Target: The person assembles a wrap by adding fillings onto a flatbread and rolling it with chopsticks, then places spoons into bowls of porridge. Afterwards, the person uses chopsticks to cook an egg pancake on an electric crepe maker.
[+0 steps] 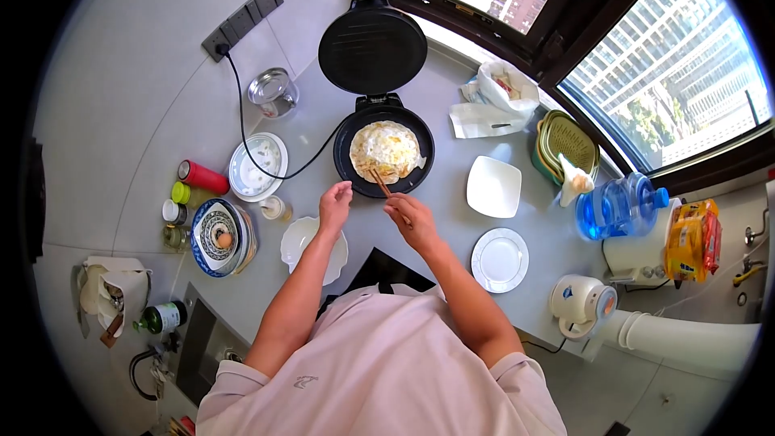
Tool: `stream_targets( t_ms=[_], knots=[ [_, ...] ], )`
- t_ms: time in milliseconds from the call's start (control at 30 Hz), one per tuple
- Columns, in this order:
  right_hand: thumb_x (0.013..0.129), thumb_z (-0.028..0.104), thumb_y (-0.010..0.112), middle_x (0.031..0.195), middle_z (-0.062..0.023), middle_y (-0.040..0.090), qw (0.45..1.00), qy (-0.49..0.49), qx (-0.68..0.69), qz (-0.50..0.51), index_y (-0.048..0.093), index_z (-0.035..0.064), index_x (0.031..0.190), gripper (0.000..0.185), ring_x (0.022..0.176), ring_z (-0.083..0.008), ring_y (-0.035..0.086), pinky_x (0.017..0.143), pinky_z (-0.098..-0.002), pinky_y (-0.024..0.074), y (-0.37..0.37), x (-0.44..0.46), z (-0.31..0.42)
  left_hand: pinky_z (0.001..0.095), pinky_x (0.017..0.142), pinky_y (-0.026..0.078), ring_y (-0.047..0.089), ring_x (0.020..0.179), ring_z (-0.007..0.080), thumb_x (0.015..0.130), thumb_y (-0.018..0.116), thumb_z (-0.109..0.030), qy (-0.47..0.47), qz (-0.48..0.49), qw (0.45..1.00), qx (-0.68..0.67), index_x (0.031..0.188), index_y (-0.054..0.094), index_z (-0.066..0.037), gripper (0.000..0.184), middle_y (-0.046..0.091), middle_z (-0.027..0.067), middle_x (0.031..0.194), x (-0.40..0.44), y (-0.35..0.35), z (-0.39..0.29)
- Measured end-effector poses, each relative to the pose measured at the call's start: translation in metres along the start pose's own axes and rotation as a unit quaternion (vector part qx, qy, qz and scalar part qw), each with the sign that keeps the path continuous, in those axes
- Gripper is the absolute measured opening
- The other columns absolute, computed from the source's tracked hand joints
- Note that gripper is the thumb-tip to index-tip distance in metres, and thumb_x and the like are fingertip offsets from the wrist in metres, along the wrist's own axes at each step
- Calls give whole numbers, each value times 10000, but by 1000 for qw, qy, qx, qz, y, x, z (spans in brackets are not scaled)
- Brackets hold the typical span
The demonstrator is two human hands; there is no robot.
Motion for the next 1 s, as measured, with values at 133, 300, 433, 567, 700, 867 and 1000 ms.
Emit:
stream_targets(
  t_ms=[133, 300, 433, 567, 700, 867, 1000],
  knots=[
    [912, 102, 774, 1068, -120, 730, 1000, 8, -8, -5, 697, 46, 1010, 137, 912, -329, 709, 776, -391, 572, -13, -11, -1, 257, 713, 525, 644, 879, 84, 1000, 659, -164, 4, -1, 1000, 7, 1231, 719, -88, 250, 720, -12, 1035, 0, 6, -5],
    [907, 96, 780, 1033, -115, 728, 998, 36, -11, -51, 691, 47, 1009, 144, 874, -322, 700, 753, -381, 565, -27, -20, -4, 259, 722, 529, 647, 893, 85, 1000, 658, -167, 1, 10, 1000, 2, 1233, 718, -86, 254, 721, -10, 1043, 0, 11, -7],
    [907, 96, 784, 1014, -119, 725, 995, 74, 8, -64, 695, 49, 1014, 146, 841, -307, 693, 742, -376, 560, -34, -23, -13, 265, 735, 534, 650, 926, 88, 1002, 654, -168, -9, 24, 1000, 16, 1246, 712, -88, 263, 721, -7, 1069, 1, 14, -6],
    [914, 94, 780, 994, -128, 725, 995, 82, 3, -54, 700, 36, 1028, 151, 826, -300, 690, 741, -365, 555, -37, -25, -14, 267, 737, 533, 649, 929, 88, 1006, 649, -164, -3, 19, 1000, 10, 1254, 705, -88, 265, 721, -10, 1081, 1, 15, -4],
    [906, 90, 785, 952, -131, 723, 991, 99, 31, -89, 697, 27, 1016, 154, 818, -306, 686, 732, -362, 551, -43, -26, -23, 264, 727, 527, 649, 921, 87, 1009, 645, -159, -5, 15, 1000, 14, 1257, 702, -86, 265, 721, -14, 1079, 2, 12, -7],
    [902, 98, 783, 934, -134, 724, 992, 73, -44, -90, 697, 30, 998, 146, 799, -327, 683, 712, -382, 546, -58, -5, -27, 291, 917, 543, 703, 1015, 152, 988, 656, -104, -38, 5, 999, -7, 1214, 711, -28, 244, 756, 71, 1106, -3, 7, -18],
    [909, 99, 771, 940, -135, 726, 995, 41, -77, -51, 701, 42, 991, 122, 795, -337, 689, 701, -398, 550, -51, -15, -14, 287, 912, 543, 700, 1007, 146, 985, 657, -103, -39, -5, 999, -11, 1214, 710, -24, 247, 755, 68, 1109, -5, 2, -18]
  ],
)
Point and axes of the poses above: each hand's wrist, its own x-axis towards the middle knuckle, its own y-axis out of the palm, z = x × y, the point moved 7 cm from there along x, towards the middle knuckle
